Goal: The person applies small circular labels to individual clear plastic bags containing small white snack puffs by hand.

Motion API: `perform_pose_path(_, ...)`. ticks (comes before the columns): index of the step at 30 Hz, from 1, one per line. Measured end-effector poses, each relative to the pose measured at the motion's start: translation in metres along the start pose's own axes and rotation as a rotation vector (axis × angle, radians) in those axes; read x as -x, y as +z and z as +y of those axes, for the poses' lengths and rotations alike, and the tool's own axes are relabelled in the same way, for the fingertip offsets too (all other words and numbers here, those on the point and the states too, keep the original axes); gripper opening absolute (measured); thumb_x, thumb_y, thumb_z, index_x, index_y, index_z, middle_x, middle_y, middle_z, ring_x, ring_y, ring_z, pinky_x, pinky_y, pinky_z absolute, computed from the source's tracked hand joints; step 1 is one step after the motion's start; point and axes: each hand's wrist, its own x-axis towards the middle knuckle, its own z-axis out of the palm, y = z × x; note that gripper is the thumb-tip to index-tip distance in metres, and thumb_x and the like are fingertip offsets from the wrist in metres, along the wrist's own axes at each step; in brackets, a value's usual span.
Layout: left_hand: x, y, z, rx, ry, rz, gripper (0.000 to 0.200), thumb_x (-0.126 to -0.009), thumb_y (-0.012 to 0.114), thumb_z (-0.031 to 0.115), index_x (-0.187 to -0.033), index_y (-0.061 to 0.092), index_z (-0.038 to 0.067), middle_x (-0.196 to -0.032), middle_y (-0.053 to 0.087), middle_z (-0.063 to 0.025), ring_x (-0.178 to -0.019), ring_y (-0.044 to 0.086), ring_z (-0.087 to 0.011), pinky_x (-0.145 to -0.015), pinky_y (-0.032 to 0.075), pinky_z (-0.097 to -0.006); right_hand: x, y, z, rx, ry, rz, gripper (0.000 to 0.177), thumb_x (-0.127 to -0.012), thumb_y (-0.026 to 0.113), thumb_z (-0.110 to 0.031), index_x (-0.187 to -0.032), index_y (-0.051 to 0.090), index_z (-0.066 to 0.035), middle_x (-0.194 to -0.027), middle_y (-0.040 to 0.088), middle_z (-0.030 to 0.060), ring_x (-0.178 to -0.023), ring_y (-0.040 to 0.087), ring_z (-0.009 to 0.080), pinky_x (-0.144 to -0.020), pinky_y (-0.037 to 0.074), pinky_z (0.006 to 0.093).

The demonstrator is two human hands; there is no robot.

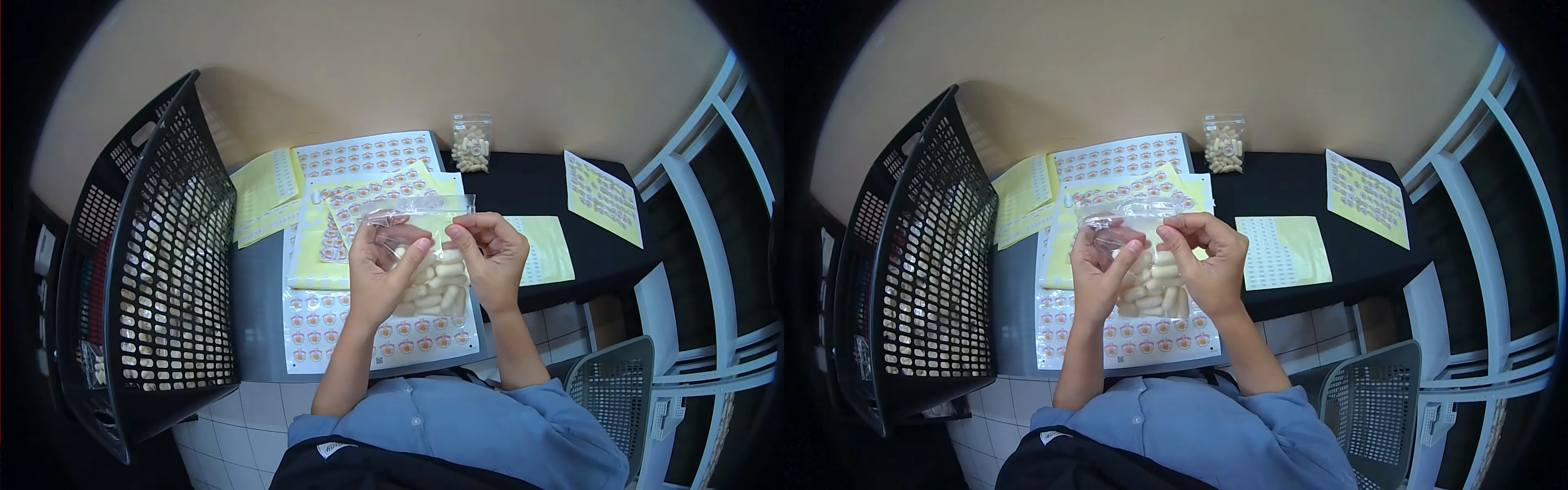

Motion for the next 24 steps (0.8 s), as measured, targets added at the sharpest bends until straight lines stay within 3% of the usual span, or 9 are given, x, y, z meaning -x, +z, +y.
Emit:
perform_pose_path(6, -0.003, 0.007, 0.002, 0.009, -0.027, -0.023, 0.026, -0.074, 0.059, -0.002, -0.096, 0.045, 0.000, -0.082, 0.059, -0.0103, -0.078, 0.057, -0.0135, -0.071, 0.046, -0.0246, -0.001, -0.005, 0.002, 0.071, -0.048, 0.009, 0.010, -0.073, 0.061, -0.001, -0.081, 0.056, 0.002, -0.074, 0.059, 0.0071, -0.065, 0.059, 0.0115, -0.060, 0.046, 0.0216)
perform_pose_path(8, -0.002, 0.008, 0.000, -0.001, -0.015, -0.035, 0.026, -0.074, 0.059, -0.002, -0.096, 0.045, 0.001, -0.082, 0.059, -0.0098, -0.080, 0.056, -0.0136, -0.071, 0.046, -0.0247, -0.005, 0.000, -0.001, -0.091, -0.145, -0.005, 0.011, -0.074, 0.060, -0.001, -0.083, 0.054, 0.002, -0.079, 0.057, 0.0068, -0.069, 0.056, 0.0109, -0.065, 0.045, 0.0225)
perform_pose_path(11, 0.000, 0.010, -0.003, -0.043, 0.036, -0.099, 0.025, -0.073, 0.059, -0.002, -0.094, 0.046, 0.001, -0.084, 0.058, -0.0091, -0.083, 0.056, -0.0137, -0.072, 0.045, -0.0243, -0.005, -0.007, 0.000, -0.158, -0.007, -0.108, 0.011, -0.075, 0.059, -0.003, -0.084, 0.054, 0.001, -0.083, 0.054, 0.0062, -0.075, 0.054, 0.0107, -0.069, 0.044, 0.0226)
perform_pose_path(13, -0.002, 0.011, -0.003, -0.171, 0.233, -0.095, 0.028, -0.072, 0.059, -0.003, -0.096, 0.045, 0.002, -0.086, 0.058, -0.0101, -0.079, 0.058, -0.0152, -0.070, 0.047, -0.0240, -0.005, -0.009, -0.002, -0.167, 0.019, -0.123, 0.011, -0.075, 0.060, -0.003, -0.084, 0.054, 0.001, -0.083, 0.054, 0.0060, -0.076, 0.054, 0.0108, -0.068, 0.044, 0.0225)
perform_pose_path(20, -0.006, 0.011, -0.002, -0.132, 0.172, 0.000, 0.030, -0.072, 0.057, -0.006, -0.097, 0.044, 0.002, -0.082, 0.055, -0.0080, -0.078, 0.057, -0.0140, -0.071, 0.047, -0.0247, -0.004, -0.007, -0.007, -0.048, -0.001, -0.118, 0.012, -0.075, 0.060, -0.006, -0.083, 0.054, 0.000, -0.080, 0.055, 0.0059, -0.074, 0.053, 0.0097, -0.065, 0.042, 0.0206)
perform_pose_path(24, -0.005, 0.014, -0.001, -0.144, 0.259, 0.005, 0.035, -0.071, 0.058, -0.006, -0.101, 0.042, 0.003, -0.081, 0.055, -0.0076, -0.076, 0.057, -0.0130, -0.068, 0.047, -0.0236, -0.004, -0.011, -0.004, -0.021, -0.038, -0.148, 0.011, -0.075, 0.061, -0.007, -0.082, 0.055, 0.000, -0.080, 0.056, 0.0062, -0.073, 0.053, 0.0094, -0.064, 0.042, 0.0203)
